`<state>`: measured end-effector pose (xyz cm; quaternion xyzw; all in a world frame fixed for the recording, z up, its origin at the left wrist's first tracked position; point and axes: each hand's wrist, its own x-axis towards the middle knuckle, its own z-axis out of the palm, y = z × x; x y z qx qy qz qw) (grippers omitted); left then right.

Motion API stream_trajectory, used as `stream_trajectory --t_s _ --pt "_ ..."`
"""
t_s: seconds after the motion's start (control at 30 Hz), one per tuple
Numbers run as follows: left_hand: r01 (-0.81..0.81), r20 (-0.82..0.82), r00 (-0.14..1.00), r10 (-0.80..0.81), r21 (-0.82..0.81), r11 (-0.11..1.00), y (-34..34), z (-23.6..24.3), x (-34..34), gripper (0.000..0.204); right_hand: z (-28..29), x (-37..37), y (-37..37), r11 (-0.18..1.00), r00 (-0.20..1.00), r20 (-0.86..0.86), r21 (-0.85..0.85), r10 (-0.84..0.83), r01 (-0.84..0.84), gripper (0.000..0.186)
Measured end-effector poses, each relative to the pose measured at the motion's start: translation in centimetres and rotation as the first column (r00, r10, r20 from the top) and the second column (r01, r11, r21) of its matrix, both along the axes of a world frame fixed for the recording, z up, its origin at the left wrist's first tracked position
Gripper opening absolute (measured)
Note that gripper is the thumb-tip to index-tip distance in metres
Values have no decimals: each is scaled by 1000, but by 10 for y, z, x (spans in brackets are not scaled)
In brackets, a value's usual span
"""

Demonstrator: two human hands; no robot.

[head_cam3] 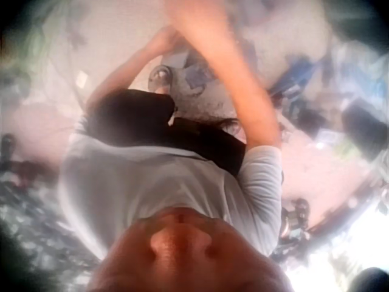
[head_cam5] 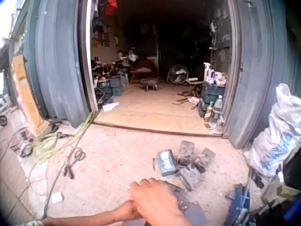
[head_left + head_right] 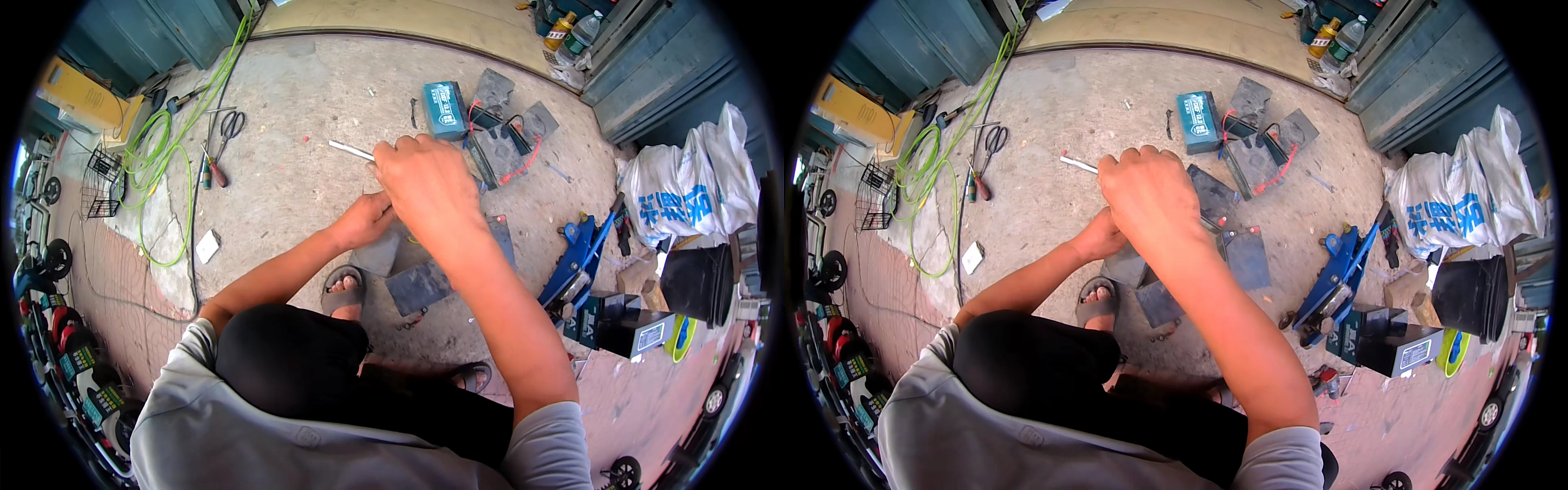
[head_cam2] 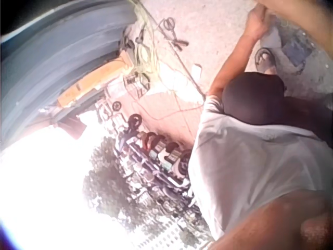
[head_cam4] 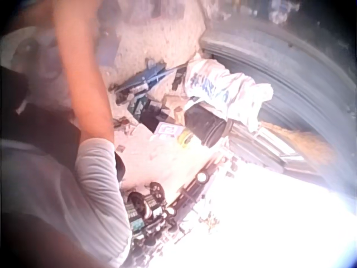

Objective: The person works on a group of batteries on the ground by hand, using a metal tool to manipulate wires and components.

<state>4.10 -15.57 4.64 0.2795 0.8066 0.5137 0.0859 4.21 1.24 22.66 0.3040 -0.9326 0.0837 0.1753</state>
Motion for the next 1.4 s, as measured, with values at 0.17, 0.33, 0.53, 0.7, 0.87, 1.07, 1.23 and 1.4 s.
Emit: stream_trajectory --t_s 0.17,0.33,0.53,0.7,0.87,1.07,1.23,1.4 --pt "35 -245 969 -28 26 999 7 3 -2 26 -4 -2 10 989 968 -237 -91 89 -113 22" --pt "-2 -101 995 -6 -83 997 13 10 6 15 -22 10 2 873 930 -362 -432 63 -227 23" --pt "-174 -168 971 171 -7 985 15 12 8 13 -91 54 -13 244 830 460 -884 314 398 55" --pt "-155 -225 961 160 43 987 17 4 14 17 -111 53 -12 646 905 426 -691 2 324 35" --pt "-114 -272 960 65 -169 979 10 7 0 19 -111 41 -6 716 931 350 -623 -104 314 30" --pt "-185 -480 860 173 22 982 12 24 1 11 -111 29 -14 766 965 261 -616 -25 186 29" --pt "-119 -287 956 59 -194 974 -2 16 -2 15 -103 24 -8 791 952 302 -572 -42 216 31" --pt "-149 -356 925 133 -17 989 7 24 -8 8 -97 22 -5 770 938 347 -594 -16 234 30"
